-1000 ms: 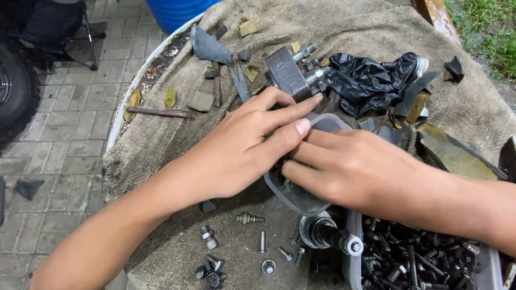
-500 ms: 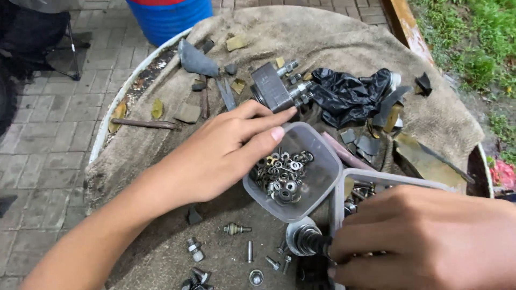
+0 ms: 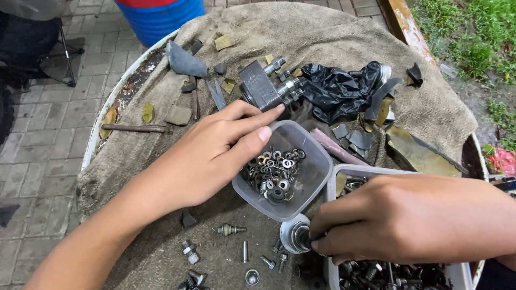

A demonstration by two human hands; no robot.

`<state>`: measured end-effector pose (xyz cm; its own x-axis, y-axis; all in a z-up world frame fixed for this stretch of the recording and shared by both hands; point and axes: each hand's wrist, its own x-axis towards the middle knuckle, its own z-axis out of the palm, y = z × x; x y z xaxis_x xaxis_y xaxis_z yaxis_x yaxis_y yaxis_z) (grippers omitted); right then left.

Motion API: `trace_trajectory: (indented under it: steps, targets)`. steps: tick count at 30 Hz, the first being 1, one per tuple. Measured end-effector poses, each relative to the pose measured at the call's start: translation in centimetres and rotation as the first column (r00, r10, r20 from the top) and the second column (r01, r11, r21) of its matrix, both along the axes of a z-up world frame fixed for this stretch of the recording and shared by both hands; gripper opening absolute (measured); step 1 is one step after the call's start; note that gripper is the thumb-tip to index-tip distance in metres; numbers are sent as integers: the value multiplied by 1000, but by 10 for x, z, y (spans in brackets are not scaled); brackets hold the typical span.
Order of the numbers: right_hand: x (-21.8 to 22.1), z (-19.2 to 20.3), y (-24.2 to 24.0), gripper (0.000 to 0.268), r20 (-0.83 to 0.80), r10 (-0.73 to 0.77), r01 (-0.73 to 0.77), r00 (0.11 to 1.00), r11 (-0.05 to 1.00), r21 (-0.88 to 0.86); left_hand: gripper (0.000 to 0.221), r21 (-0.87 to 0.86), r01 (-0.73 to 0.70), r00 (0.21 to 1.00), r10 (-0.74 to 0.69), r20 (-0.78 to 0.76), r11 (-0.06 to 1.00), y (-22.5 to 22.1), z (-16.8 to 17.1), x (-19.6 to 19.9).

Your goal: Sorting small hardware components like washers and nuts from a large container into a smaller one.

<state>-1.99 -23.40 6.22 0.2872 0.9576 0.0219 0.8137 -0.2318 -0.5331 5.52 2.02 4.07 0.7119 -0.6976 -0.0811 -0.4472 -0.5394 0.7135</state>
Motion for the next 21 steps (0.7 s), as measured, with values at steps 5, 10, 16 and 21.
trace_trajectory:
  steps: [5,10,16,21]
  targets:
    - [4,1,3,20,-42,-17,18,999,1000,25,73,2,-1,1000,1,12,1000,0,0,0]
    - [7,-1,6,21,-82,-15,19,997,999,43,78,30,-25,1000,25,1,999,0,-1,1]
    - [19,-3,11,17,-184,-54,66,981,996,57,74,139,-102,995,99,28,985,0,0,3]
    - [21,-1,14,20,-144,-51,61,988,996,66,65,97,-66,992,54,113,993,3,-5,4]
